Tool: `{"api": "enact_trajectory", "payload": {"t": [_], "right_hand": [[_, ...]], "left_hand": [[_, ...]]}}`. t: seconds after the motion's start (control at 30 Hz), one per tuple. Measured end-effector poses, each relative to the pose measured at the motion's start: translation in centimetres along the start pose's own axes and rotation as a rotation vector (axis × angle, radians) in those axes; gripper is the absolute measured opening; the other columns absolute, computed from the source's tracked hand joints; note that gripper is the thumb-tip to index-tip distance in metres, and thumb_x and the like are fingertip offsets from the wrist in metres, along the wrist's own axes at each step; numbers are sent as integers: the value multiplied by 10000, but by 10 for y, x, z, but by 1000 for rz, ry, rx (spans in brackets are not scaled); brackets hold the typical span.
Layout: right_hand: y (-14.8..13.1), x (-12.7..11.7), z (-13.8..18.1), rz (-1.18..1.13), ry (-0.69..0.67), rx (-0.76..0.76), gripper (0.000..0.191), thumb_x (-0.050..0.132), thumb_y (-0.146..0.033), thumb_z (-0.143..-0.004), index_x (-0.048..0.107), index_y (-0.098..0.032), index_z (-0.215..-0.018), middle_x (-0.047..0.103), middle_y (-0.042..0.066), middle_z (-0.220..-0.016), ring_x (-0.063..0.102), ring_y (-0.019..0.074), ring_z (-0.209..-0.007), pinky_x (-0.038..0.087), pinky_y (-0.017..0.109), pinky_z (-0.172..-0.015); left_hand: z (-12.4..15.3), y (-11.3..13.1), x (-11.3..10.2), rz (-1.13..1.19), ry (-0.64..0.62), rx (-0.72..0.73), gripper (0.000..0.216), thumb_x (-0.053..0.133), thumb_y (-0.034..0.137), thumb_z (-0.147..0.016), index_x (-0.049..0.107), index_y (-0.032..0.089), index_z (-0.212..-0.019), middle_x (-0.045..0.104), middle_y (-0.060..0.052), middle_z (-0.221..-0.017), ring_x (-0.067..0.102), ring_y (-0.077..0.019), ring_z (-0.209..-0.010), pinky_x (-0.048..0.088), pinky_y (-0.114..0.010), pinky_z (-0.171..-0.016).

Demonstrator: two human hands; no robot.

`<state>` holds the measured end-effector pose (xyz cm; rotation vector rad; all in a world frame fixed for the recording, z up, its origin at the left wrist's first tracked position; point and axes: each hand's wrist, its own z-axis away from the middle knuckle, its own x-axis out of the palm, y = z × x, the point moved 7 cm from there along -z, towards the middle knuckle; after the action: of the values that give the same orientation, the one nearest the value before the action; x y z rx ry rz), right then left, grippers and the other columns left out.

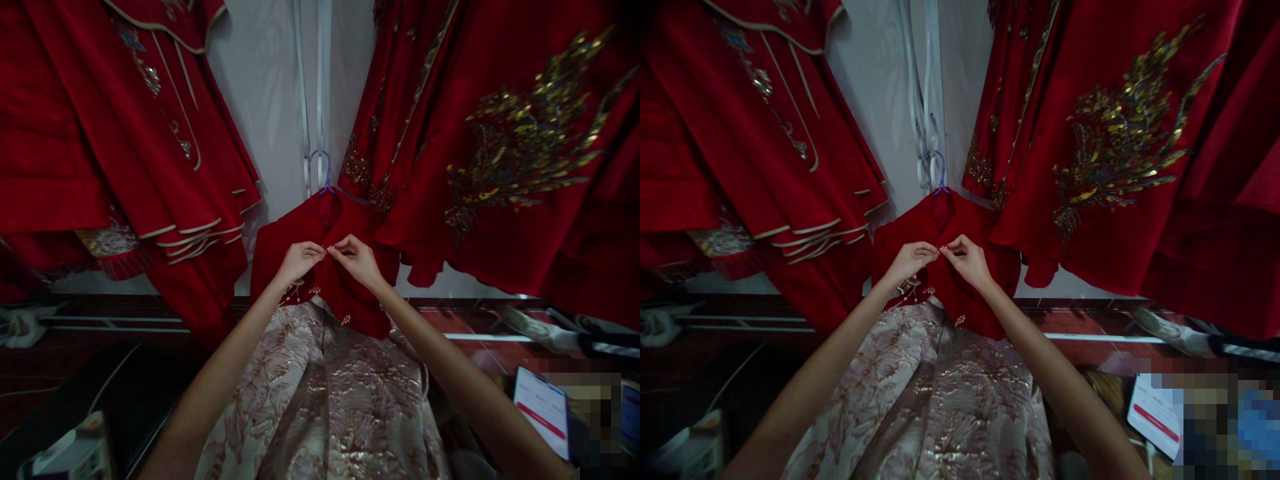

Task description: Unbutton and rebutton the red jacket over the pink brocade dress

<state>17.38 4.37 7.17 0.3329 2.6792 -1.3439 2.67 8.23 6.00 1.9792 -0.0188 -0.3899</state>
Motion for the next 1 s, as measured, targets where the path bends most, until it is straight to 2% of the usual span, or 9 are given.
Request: {"api": "enact_trajectory", "payload": {"t": [0.1, 0.3, 0.5, 0.77, 1.0], "right_hand": [[-1, -2, 2, -16, -2, 10, 273, 636, -442, -745, 545, -187, -779, 674, 56, -818, 653, 173, -746, 530, 274, -631], [-4, 0, 6, -4, -34, 7, 281, 621, -454, -752, 542, -185, -779, 682, 61, -834, 659, 180, -769, 542, 280, -644], [-4, -1, 5, 44, 14, -1, 246, 605, -427, -763, 512, -204, -809, 658, 43, -810, 649, 165, -729, 540, 267, -598], [0, -3, 8, 43, 69, -11, 253, 607, -396, -753, 506, -208, -889, 632, 32, -817, 635, 151, -753, 536, 262, -632], [-1, 1, 8, 26, 8, -14, 207, 570, -389, -783, 550, -196, -855, 658, 41, -841, 642, 148, -755, 532, 257, -634]], "left_hand": [[1, 6, 0, -12, -22, 9, 105, 667, 177, -641, 663, 125, -732, 695, -57, -760, 637, -128, -691, 506, -264, -718], [1, 7, -1, -17, 37, 42, 95, 654, 186, -653, 654, 118, -719, 685, -49, -705, 626, -121, -641, 501, -238, -653], [7, 15, 3, -128, 15, 113, 137, 623, 229, -704, 656, 130, -794, 697, -63, -786, 648, -132, -673, 510, -229, -633], [12, 24, 6, -267, 38, 177, 208, 619, 355, -745, 665, 157, -786, 705, -58, -786, 662, -150, -682, 520, -239, -627], [17, 23, 8, -381, 105, 142, 116, 600, 277, -745, 666, 183, -758, 707, -29, -758, 667, -149, -679, 513, -239, -640]]}}
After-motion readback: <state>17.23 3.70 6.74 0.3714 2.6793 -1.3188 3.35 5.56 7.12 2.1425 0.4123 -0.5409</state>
